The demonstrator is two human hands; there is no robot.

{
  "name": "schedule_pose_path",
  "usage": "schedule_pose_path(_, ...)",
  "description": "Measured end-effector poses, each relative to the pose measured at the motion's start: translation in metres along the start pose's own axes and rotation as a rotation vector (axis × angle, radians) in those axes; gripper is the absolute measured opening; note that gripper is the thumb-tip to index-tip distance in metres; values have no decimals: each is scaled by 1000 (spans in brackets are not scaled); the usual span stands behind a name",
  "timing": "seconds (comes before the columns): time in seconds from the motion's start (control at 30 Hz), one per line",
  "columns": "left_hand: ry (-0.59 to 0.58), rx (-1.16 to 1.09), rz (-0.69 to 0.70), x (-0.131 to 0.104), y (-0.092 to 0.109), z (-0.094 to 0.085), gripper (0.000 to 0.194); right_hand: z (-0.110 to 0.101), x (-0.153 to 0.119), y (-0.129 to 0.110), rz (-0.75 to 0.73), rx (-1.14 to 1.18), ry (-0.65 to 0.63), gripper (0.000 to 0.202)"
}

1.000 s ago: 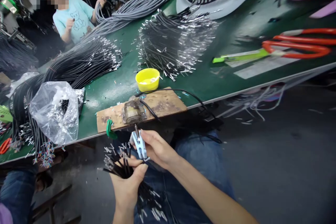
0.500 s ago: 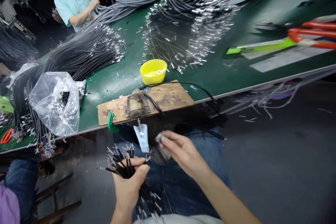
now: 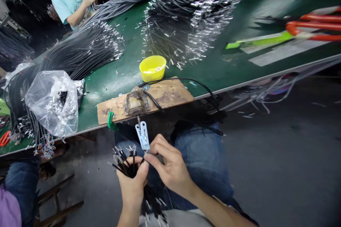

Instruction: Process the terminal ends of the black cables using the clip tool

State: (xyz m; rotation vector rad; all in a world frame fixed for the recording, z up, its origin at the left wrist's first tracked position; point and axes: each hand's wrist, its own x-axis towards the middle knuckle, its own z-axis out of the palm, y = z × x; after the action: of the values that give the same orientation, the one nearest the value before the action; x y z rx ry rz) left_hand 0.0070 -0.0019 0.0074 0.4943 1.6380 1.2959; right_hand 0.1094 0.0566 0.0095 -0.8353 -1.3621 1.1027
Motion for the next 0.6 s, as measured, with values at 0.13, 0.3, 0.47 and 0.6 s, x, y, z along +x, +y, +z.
schedule_pose_path(0.13,-77,-97,-51,1,-3,4,44,13,-12,10,220,310,87,19)
schedule_pose_path(0.3,-110,-96,-31,-1,5,8,47,18,-12,12,597,841,-25,26)
schedule_pose_path(0.47,-109,-65,-59,-2,6,5,45,3,-4,10,533,706,-51,23)
schedule_pose_path(0.6,-105,-52,-48,-2,2,4,43,-7,0,7,313,436,-126,14)
